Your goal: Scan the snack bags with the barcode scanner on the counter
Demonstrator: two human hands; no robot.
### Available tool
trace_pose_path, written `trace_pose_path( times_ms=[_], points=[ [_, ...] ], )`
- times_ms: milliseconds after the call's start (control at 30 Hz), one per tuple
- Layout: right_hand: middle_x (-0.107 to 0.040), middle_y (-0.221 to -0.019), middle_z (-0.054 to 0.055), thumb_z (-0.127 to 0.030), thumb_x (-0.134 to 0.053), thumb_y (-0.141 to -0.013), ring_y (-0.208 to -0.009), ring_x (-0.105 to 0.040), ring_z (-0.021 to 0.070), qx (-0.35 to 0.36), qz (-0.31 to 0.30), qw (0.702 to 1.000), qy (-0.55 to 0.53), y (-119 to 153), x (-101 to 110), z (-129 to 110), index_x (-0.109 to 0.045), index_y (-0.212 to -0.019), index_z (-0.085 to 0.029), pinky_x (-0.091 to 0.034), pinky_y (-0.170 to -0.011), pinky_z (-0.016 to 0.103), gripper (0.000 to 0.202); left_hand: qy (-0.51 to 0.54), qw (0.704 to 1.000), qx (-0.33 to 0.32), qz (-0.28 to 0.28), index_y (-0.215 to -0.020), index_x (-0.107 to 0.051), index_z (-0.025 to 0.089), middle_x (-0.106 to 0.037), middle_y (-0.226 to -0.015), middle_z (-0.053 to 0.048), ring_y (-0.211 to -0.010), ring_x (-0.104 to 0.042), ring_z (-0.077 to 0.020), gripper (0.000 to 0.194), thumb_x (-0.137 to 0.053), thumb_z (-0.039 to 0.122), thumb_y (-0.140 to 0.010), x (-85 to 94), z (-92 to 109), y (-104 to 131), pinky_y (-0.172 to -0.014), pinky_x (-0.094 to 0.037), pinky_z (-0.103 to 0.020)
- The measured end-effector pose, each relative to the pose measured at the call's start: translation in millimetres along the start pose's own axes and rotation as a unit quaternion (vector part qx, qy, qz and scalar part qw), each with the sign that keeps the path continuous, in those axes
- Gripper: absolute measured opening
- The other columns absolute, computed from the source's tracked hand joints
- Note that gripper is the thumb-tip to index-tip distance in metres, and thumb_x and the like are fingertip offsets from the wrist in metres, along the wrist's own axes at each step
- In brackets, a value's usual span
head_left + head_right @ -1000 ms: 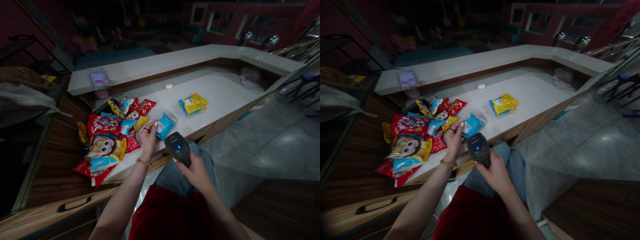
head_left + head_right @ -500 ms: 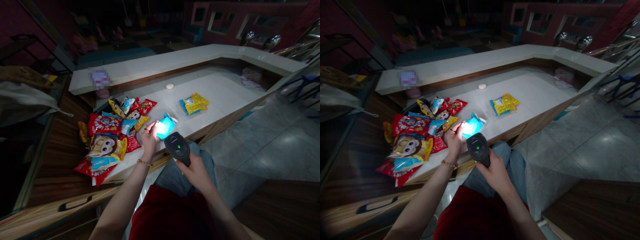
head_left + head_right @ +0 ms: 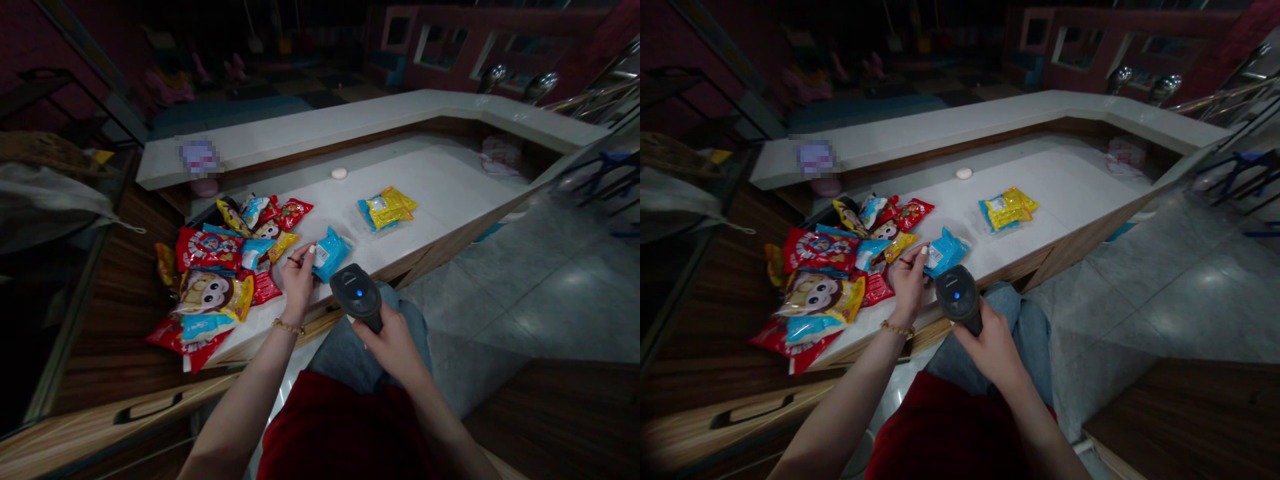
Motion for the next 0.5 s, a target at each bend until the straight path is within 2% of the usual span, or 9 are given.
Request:
trace_pose_path(
  times_ms=[67,133,233,300,400,500],
  points=[
    [-0.063,-0.056,-0.002,-0.037,-0.062,-0.087,-0.055,-0.068,0.0254,-0.005,0.006,1.0,-0.004,1.2,2.9,4.3,-0.066,-0.093,-0.026,-0.051,-0.057,0.031,0.013,0.03,0.999,0.016,0.017,-0.101,-0.086,0.02,-0.08,-0.088,-0.004,-0.072,-0.067,-0.0155,0.035,-0.091,0.047,-0.079,1.4,-0.8,-2.3,-0.064,-0.051,-0.026],
    [-0.062,-0.056,-0.002,-0.037,-0.063,-0.087,-0.06,-0.071,0.0265,-0.01,0.015,1.0,-0.005,2.6,8.3,10.7,-0.068,-0.095,-0.026,-0.052,-0.058,0.03,0.014,0.086,0.996,0.025,0.028,-0.1,-0.085,0.021,-0.082,-0.093,-0.004,-0.08,-0.071,-0.0164,0.036,-0.093,0.047,-0.076,-1.6,-0.6,-7.0,-0.074,-0.055,-0.027],
    [-0.064,-0.059,-0.002,-0.04,-0.065,-0.087,-0.063,-0.072,0.0268,-0.024,0.043,0.999,-0.006,4.4,20.7,23.4,-0.071,-0.1,-0.025,-0.054,-0.058,0.03,0.021,0.158,0.987,0.023,0.012,-0.098,-0.084,0.019,-0.083,-0.102,-0.006,-0.096,-0.075,-0.0185,0.041,-0.096,0.049,-0.072,-23.6,2.4,-20.5,-0.089,-0.058,-0.029],
    [-0.066,-0.06,-0.001,-0.042,-0.065,-0.089,-0.062,-0.071,0.0263,-0.044,0.062,0.997,-0.014,5.1,28.9,32.3,-0.073,-0.102,-0.023,-0.053,-0.055,0.03,0.025,0.169,0.985,0.021,-0.023,-0.1,-0.084,0.018,-0.084,-0.108,-0.008,-0.103,-0.076,-0.0207,0.041,-0.094,0.048,-0.074,-53.3,5.1,-34.5,-0.095,-0.058,-0.031],
    [-0.065,-0.059,-0.001,-0.042,-0.065,-0.091,-0.06,-0.07,0.026,-0.065,0.08,0.994,-0.024,5.4,37.1,40.1,-0.074,-0.103,-0.02,-0.051,-0.052,0.03,0.026,0.159,0.984,0.033,-0.077,-0.111,-0.082,0.017,-0.083,-0.12,-0.011,-0.116,-0.075,-0.0228,0.034,-0.083,0.041,-0.088,-113.5,6.1,-60.3,-0.102,-0.057,-0.033],
    [-0.065,-0.058,-0.002,-0.041,-0.067,-0.09,-0.059,-0.07,0.0258,-0.066,0.084,0.994,-0.031,5.2,40.0,41.3,-0.074,-0.102,-0.022,-0.05,-0.05,0.029,0.024,0.129,0.987,0.053,-0.084,-0.126,-0.077,0.014,-0.078,-0.135,-0.014,-0.129,-0.072,-0.0236,0.032,-0.065,0.029,-0.1,-166.1,2.2,-83.9,-0.111,-0.055,-0.035]
  ],
)
Point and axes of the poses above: each hand's wrist, its own y-axis away from the middle knuckle, its own x-axis out of the back of the hand, z = x × y, the point moved 7 cm from there along -y, towards the middle knuckle
